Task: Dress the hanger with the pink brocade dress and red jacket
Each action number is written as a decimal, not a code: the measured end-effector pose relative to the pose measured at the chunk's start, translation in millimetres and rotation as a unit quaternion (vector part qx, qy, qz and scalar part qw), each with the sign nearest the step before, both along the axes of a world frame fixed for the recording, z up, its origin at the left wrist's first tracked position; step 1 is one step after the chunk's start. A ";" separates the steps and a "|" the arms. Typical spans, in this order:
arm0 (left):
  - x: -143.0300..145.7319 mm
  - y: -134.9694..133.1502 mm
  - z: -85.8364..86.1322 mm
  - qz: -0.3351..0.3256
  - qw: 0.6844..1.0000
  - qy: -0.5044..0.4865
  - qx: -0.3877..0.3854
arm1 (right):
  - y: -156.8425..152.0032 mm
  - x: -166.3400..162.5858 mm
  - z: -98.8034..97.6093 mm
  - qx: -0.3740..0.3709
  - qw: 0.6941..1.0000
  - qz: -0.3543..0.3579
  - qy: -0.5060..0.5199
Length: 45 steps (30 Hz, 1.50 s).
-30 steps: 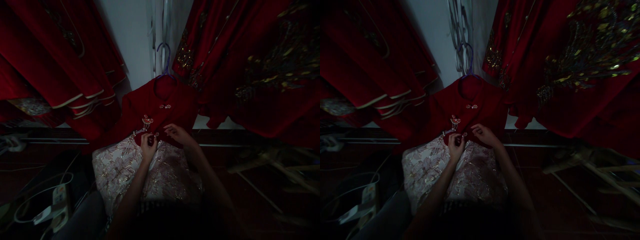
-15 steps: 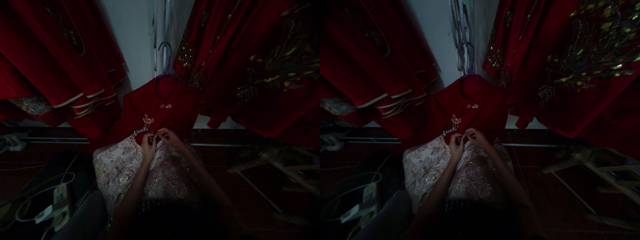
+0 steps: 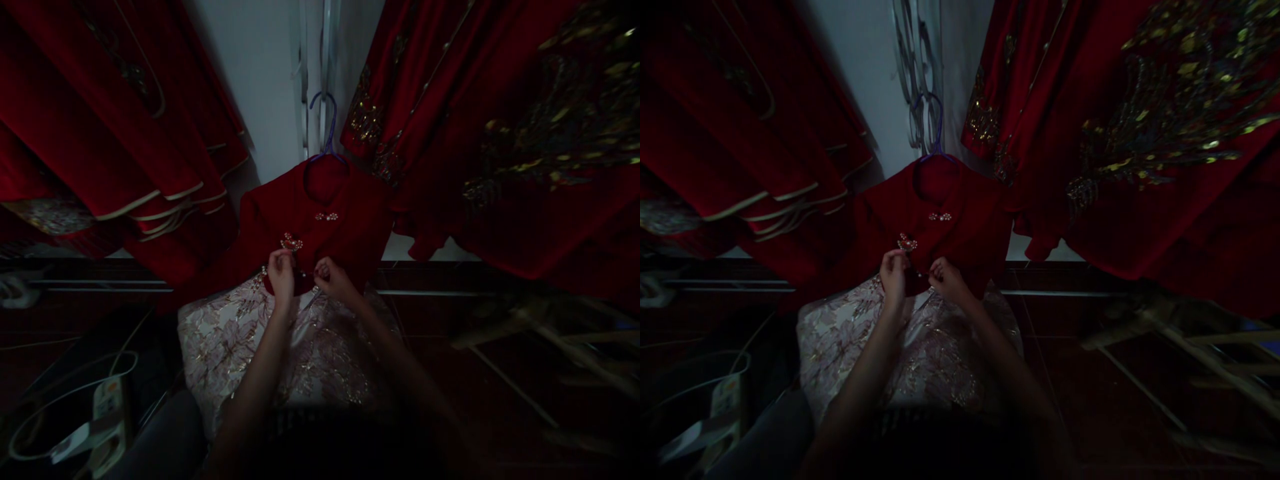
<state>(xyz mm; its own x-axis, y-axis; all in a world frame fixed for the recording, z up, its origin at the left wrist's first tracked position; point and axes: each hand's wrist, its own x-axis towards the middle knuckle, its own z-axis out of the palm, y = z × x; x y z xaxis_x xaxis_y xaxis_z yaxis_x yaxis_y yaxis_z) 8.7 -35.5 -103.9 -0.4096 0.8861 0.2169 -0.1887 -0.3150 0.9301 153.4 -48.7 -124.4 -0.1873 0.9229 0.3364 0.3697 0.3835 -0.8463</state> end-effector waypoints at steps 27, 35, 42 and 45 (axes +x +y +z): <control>12.8 32.8 4.0 -0.063 0.979 -0.192 -0.026 | -5.2 36.1 37.5 -0.036 0.993 0.105 0.041; 8.2 35.8 -2.4 -0.029 0.982 -0.181 -0.055 | -14.1 46.7 66.8 -0.011 0.995 0.053 0.085; 18.8 31.9 48.9 -0.172 0.978 0.120 0.024 | -31.5 67.1 102.5 0.011 0.994 0.014 0.112; 22.4 38.1 79.7 -0.138 0.928 0.319 0.136 | -36.3 74.3 109.7 0.022 0.994 0.001 0.112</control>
